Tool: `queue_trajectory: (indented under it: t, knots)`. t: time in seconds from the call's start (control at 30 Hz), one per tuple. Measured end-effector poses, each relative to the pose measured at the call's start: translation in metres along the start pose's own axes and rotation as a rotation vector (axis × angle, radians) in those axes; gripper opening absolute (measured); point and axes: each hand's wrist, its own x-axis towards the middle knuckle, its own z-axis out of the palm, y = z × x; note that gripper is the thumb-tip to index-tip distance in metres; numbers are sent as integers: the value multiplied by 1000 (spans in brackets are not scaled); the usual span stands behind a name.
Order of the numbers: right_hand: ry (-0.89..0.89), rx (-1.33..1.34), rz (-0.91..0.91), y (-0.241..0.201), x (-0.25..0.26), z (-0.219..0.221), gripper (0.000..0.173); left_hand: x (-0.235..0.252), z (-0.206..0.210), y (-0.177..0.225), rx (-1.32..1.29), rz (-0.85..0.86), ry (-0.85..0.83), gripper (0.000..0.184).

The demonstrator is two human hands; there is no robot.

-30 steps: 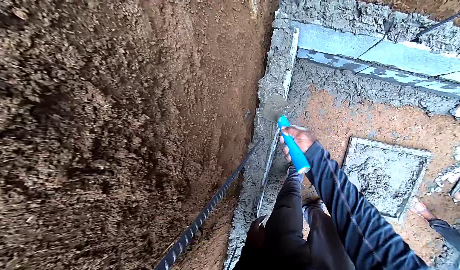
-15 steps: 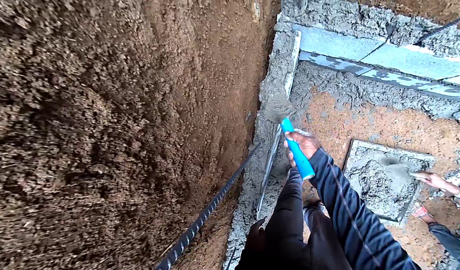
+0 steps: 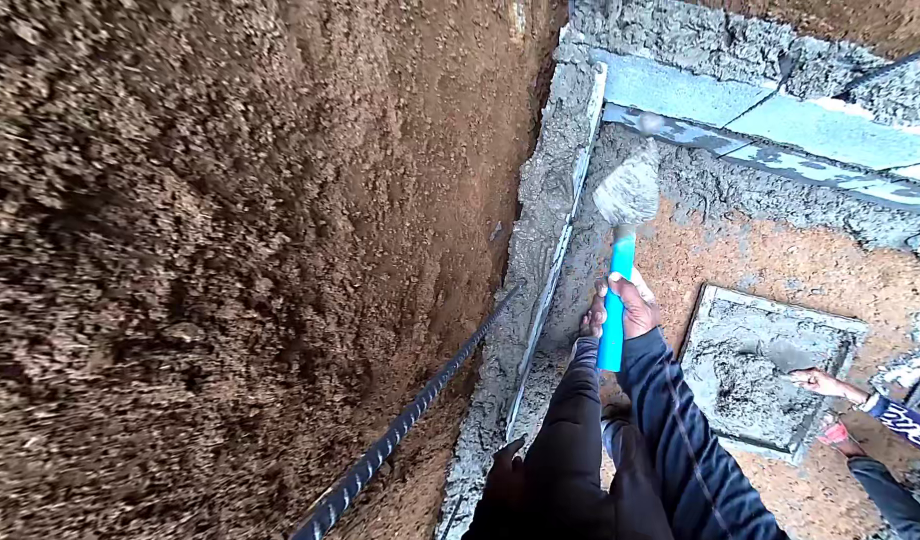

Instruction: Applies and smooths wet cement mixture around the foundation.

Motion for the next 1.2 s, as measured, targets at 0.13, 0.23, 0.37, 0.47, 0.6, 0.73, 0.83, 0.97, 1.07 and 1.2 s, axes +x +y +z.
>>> queue_trajectory:
  t: [0.13, 0.23, 0.37, 0.47, 0.6, 0.73, 0.83, 0.97, 1.07, 1.2]
  knots:
    - [271, -825, -30, -28, 40, -8, 66, 3, 2, -1, 2, 18, -4, 41]
    - [231, -1225, -47, -47, 89, -18, 78, 4, 5, -5, 14, 27, 6, 40]
    - [247, -1594, -11, -43, 110, -2, 79, -2, 5, -7, -9, -12, 17, 40]
    - [233, -1697, -23, -21, 84, 8, 75, -5, 5, -1, -23, -23, 4, 40]
    - [215, -1766, 16, 10, 49, 3, 73, -7, 4, 3, -22, -13, -9, 40]
    - [271, -1725, 35, 22, 25, 3, 76, -5, 4, 1, -24, 2, 14, 40]
    - [389, -1401, 83, 33, 15, -5, 75, -4, 5, -1, -26, -2, 3, 40]
    - [433, -816, 203, 70, -2, -4, 67, -4, 3, 2, -22, -11, -14, 40]
    - [462, -567, 258, 87, -14, 32, 56, -4, 4, 0, -34, -6, -5, 40]
    - [473, -528, 231, 81, -5, 72, 49, 1, 8, -8, -50, 3, 28, 40]
